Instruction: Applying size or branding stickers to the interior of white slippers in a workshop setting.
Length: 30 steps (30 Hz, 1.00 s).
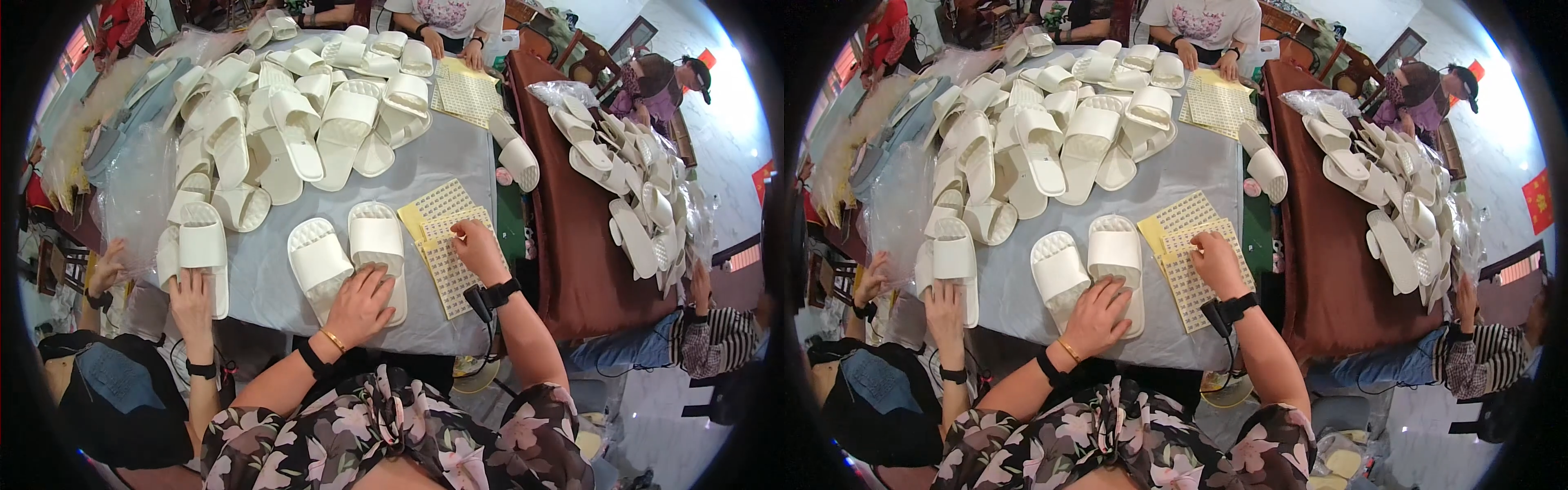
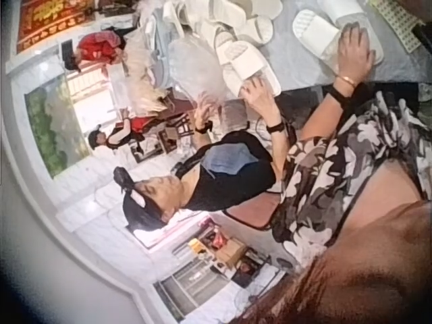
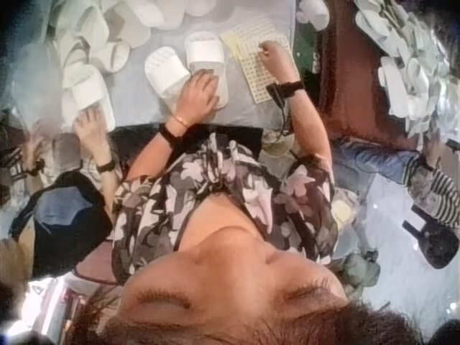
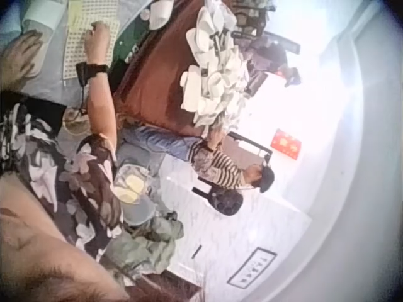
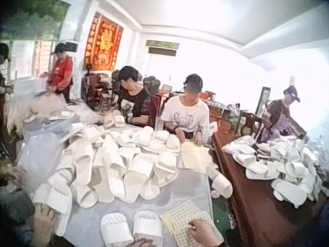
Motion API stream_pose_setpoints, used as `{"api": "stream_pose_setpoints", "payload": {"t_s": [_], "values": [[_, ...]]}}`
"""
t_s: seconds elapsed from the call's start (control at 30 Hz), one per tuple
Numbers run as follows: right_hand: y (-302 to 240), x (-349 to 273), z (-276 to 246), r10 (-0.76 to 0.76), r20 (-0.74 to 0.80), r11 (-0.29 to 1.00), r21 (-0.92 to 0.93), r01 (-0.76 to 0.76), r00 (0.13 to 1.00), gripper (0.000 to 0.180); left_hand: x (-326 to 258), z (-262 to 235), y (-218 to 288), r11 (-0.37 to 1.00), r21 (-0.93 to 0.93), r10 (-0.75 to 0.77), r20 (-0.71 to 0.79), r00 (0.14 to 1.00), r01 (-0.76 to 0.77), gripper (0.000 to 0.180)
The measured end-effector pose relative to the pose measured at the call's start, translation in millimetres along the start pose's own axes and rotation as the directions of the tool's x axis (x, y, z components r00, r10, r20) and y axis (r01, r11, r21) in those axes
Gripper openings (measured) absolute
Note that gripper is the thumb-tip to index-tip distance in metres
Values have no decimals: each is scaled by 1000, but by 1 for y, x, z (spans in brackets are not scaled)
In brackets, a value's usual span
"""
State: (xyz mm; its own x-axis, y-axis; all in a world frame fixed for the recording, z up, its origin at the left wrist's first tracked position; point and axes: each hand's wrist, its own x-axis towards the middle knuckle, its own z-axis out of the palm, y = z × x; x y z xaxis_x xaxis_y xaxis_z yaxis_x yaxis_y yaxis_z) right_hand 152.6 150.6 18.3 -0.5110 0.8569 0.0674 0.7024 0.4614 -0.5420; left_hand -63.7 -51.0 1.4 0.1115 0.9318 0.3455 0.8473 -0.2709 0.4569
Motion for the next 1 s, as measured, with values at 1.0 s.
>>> {"api": "stream_pose_setpoints", "payload": {"t_s": [1.0], "values": [[40,39,-43,91,-32,961,-258,-96,995,34,-1,-1,2,999,-1,-39,32,999,39,52]]}}
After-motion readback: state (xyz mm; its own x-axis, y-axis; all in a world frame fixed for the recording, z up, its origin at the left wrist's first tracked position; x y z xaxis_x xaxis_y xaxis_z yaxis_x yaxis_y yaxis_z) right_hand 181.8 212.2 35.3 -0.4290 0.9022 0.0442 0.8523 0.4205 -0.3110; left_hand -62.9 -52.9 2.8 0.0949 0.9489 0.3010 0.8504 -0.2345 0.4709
